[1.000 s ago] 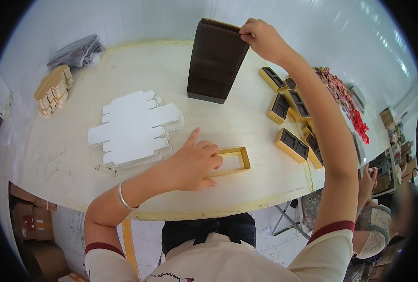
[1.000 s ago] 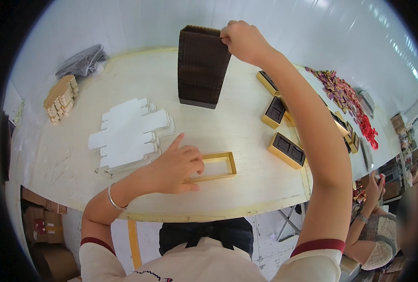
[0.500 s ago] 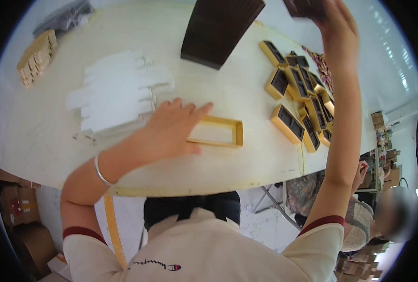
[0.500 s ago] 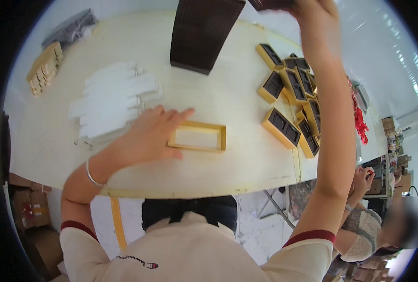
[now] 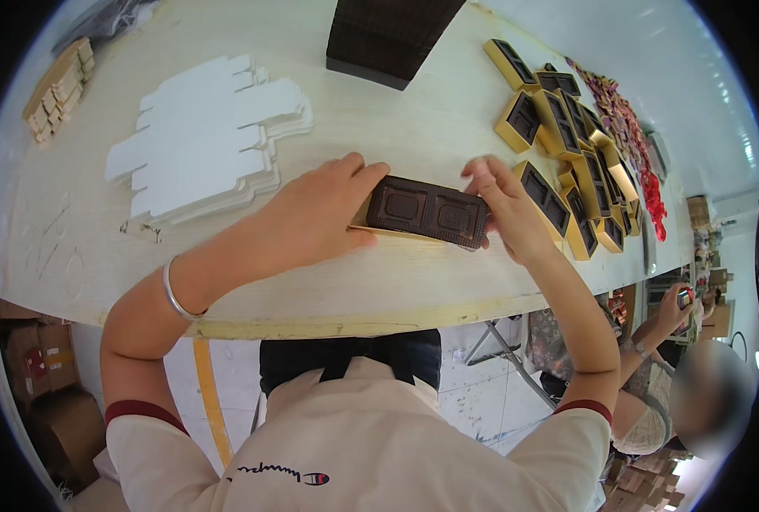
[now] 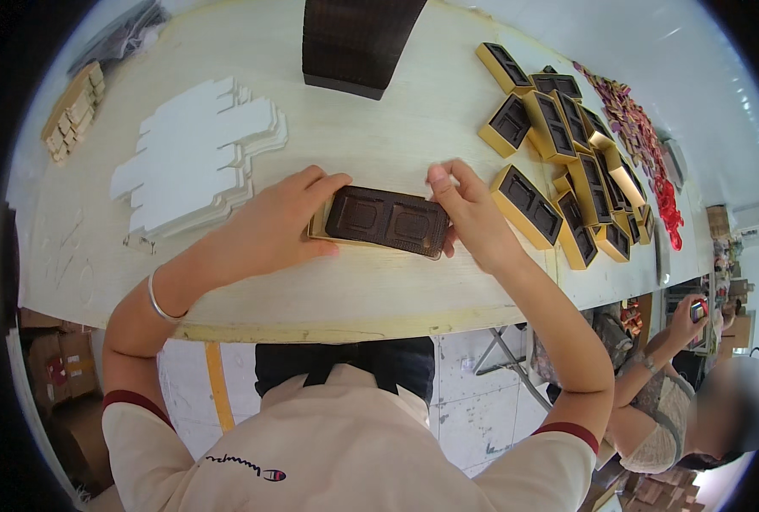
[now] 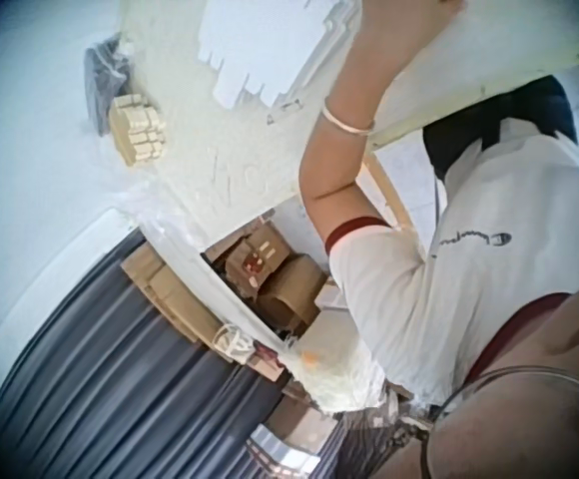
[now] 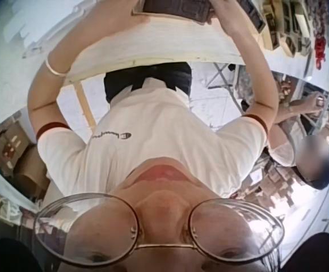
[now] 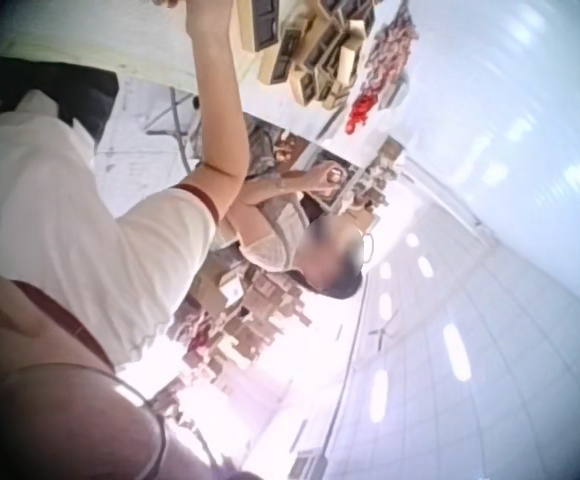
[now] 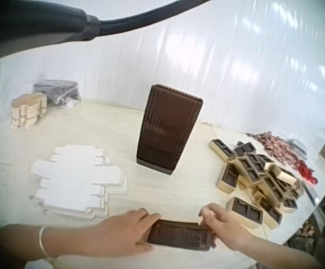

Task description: The person folds flat white cardboard pieces into small rectangular boxes and places dark rectangular inserts inside them. The finished boxes are stacked on the table.

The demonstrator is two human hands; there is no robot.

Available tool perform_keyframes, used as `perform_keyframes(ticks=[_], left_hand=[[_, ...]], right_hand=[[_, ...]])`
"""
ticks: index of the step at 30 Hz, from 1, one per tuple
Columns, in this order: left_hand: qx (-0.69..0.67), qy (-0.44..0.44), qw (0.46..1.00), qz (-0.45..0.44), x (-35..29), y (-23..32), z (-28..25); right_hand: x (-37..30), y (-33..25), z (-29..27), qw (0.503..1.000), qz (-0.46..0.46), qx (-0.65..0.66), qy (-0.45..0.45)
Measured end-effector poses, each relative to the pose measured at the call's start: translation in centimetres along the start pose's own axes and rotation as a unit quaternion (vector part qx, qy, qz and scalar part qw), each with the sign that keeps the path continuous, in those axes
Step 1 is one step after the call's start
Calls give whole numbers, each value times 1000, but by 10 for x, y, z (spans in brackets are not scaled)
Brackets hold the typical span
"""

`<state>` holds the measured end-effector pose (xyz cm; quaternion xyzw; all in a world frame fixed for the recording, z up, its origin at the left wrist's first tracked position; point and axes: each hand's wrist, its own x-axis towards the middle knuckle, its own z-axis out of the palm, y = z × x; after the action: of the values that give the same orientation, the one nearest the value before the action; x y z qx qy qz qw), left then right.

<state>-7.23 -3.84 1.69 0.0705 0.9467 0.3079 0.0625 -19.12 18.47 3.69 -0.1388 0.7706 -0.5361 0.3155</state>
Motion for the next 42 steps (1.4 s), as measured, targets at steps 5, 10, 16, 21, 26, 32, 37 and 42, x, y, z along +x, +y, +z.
perform_keyframes(ticks=[5,10,16,21,26,32,37,42], left_hand=[[-43,21,999,22,0,-13,0],[-94,-22,994,53,10,-23,-6],[-58,-24,994,88,14,-33,-10],[-25,10,993,113,13,-33,-5],[8,-3,996,84,14,-26,-8],[10,-34,999,16,10,-13,-12],[168,20,982,84,6,-5,-4],[185,52,972,131,6,-11,19]], right_hand=[[-15,-3,-19,863,-374,-329,-82],[-17,18,-8,835,-410,-354,-93],[-16,5,3,811,-413,-395,-129],[-1,0,-4,724,-493,-456,-156],[-2,2,1,686,-460,-534,-181],[-19,13,13,785,-435,-434,-70],[-16,45,25,925,-319,-195,-67],[-19,43,33,847,-414,-333,-5]])
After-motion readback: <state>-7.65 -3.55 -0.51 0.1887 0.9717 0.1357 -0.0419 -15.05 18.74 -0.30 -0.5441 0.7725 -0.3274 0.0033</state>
